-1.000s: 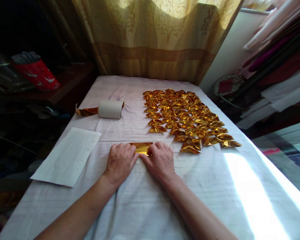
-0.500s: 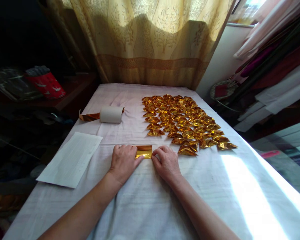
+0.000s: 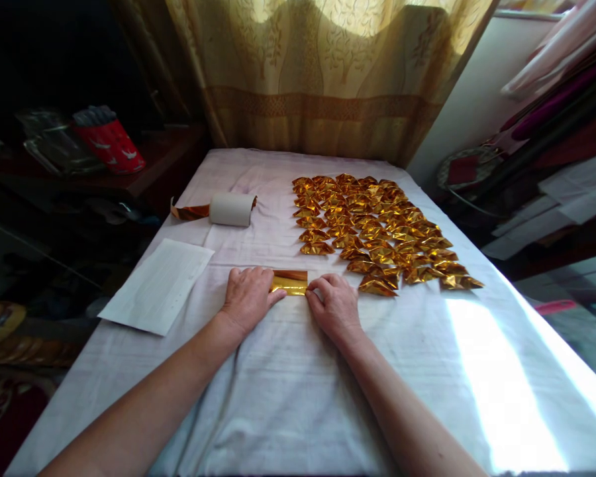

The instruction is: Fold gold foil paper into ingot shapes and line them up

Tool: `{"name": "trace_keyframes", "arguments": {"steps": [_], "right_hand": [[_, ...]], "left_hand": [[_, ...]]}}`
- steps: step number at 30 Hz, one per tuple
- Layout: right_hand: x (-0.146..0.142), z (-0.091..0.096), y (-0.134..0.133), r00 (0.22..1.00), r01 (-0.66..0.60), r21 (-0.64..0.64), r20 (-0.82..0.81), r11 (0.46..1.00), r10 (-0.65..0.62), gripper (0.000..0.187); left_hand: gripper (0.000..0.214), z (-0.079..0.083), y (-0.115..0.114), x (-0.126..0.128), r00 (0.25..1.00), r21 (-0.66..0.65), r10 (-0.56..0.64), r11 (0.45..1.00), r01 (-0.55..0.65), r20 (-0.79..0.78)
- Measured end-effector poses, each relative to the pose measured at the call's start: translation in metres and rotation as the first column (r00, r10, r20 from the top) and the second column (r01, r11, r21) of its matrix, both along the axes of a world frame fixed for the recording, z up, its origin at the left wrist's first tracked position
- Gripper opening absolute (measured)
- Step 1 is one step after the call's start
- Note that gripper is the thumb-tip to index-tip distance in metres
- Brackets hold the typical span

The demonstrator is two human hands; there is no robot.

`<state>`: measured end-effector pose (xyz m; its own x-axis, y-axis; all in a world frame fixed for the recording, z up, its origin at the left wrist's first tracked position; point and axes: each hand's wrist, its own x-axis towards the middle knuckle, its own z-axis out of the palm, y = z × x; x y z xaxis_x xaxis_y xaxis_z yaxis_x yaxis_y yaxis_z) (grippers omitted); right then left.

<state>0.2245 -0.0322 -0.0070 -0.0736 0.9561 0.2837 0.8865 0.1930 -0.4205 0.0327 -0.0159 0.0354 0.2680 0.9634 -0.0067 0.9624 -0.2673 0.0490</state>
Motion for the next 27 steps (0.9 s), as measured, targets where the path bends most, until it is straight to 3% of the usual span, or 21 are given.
{"name": "trace_keyframes", "arguments": {"steps": [10,15,19,23,27], "right_hand": [[0.000,0.000,0.000,1.000,0.005,-0.019,-0.003,1.000,-0.005,0.007],[0.000,-0.003,0.002,1.000,0.000,-0.002,-0.012,1.000,0.000,0.006],[0.001,-0.006,0.002,1.000,-0.016,0.024,-0.018,1.000,0.017,0.005],[0.001,-0.010,0.001,0.999,-0.031,0.069,-0.032,0.997,0.033,0.009],[0.001,-0.012,0.000,0.998,-0.044,0.118,-0.046,0.992,0.050,0.011]], "left_hand": [[0.020,0.004,-0.001,-0.023,0.993,-0.109,0.064,0.993,-0.054,0.095],[0.012,0.004,0.003,-0.035,0.980,-0.182,0.052,0.983,-0.017,0.191],[0.012,-0.006,0.003,-0.044,0.958,-0.102,-0.020,0.993,0.052,0.286],[0.019,-0.015,-0.001,-0.046,0.951,-0.002,-0.062,0.998,0.066,0.302],[0.013,-0.020,-0.004,-0.043,0.944,0.071,-0.081,0.996,0.061,0.321]]}}
